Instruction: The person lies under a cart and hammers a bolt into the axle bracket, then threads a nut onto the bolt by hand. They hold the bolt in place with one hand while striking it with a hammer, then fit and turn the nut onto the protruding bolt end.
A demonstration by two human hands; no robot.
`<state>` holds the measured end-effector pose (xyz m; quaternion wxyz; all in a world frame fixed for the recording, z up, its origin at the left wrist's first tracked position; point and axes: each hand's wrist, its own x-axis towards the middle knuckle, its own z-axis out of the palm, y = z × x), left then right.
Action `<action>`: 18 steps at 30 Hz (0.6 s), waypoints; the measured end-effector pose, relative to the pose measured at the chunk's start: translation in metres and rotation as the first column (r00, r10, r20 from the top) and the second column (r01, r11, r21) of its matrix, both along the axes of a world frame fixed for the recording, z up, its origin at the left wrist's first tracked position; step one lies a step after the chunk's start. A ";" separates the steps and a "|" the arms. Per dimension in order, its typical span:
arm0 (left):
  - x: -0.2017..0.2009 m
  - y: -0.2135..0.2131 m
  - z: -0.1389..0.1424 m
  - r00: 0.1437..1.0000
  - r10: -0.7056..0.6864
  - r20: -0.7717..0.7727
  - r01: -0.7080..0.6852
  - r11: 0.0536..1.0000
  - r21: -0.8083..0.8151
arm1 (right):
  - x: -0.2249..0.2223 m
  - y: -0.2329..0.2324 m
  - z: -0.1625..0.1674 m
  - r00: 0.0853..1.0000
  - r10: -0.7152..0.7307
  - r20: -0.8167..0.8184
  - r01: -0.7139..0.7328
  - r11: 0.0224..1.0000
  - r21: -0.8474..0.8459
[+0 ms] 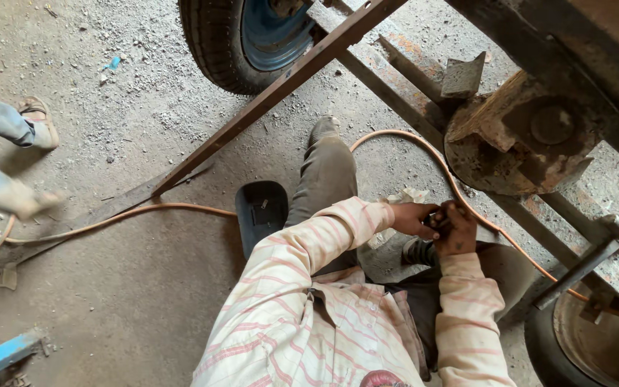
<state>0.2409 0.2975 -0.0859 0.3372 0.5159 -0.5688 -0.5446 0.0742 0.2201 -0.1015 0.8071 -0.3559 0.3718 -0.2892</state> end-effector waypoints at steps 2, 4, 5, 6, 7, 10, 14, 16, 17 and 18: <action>-0.003 -0.001 -0.002 0.998 0.025 0.061 -0.026 0.999 0.017 | 0.007 0.005 0.003 0.994 0.018 -0.106 -0.016 1.000 0.013; -0.003 -0.002 -0.003 0.984 0.043 0.172 -0.055 0.996 0.069 | 0.012 0.006 0.005 0.995 -0.003 -0.104 0.004 1.000 0.010; -0.003 -0.002 -0.003 0.989 0.056 0.137 -0.067 0.995 0.079 | 0.013 0.004 0.005 0.998 -0.034 -0.050 0.034 0.999 0.003; -0.002 -0.002 -0.002 0.993 0.069 0.100 -0.078 0.993 0.090 | 0.014 0.002 0.005 0.998 -0.064 0.002 0.064 0.998 -0.002; -0.001 -0.002 -0.001 0.995 0.081 0.063 -0.087 0.991 0.101 | 0.013 -0.001 0.005 0.996 -0.073 0.042 0.071 0.997 0.040; 0.001 -0.004 0.004 0.995 0.075 -0.067 -0.060 0.978 0.198 | 0.005 -0.016 0.002 0.979 -0.140 0.147 0.120 0.984 0.132; 0.001 -0.005 0.005 0.993 -0.007 -0.114 0.029 0.982 0.186 | -0.015 -0.037 0.001 0.941 -0.205 0.269 0.161 0.971 0.177; 0.000 -0.005 0.002 0.993 -0.038 -0.110 0.056 0.984 0.171 | -0.022 -0.042 0.002 0.937 -0.211 0.277 0.161 0.968 0.194; 0.000 -0.005 0.000 0.996 -0.050 -0.068 0.061 0.983 0.173 | -0.023 -0.043 0.002 0.944 -0.213 0.252 0.166 0.967 0.195; -0.001 -0.005 -0.002 0.998 -0.064 -0.028 0.068 0.983 0.173 | -0.024 -0.042 0.003 0.950 -0.216 0.226 0.173 0.965 0.195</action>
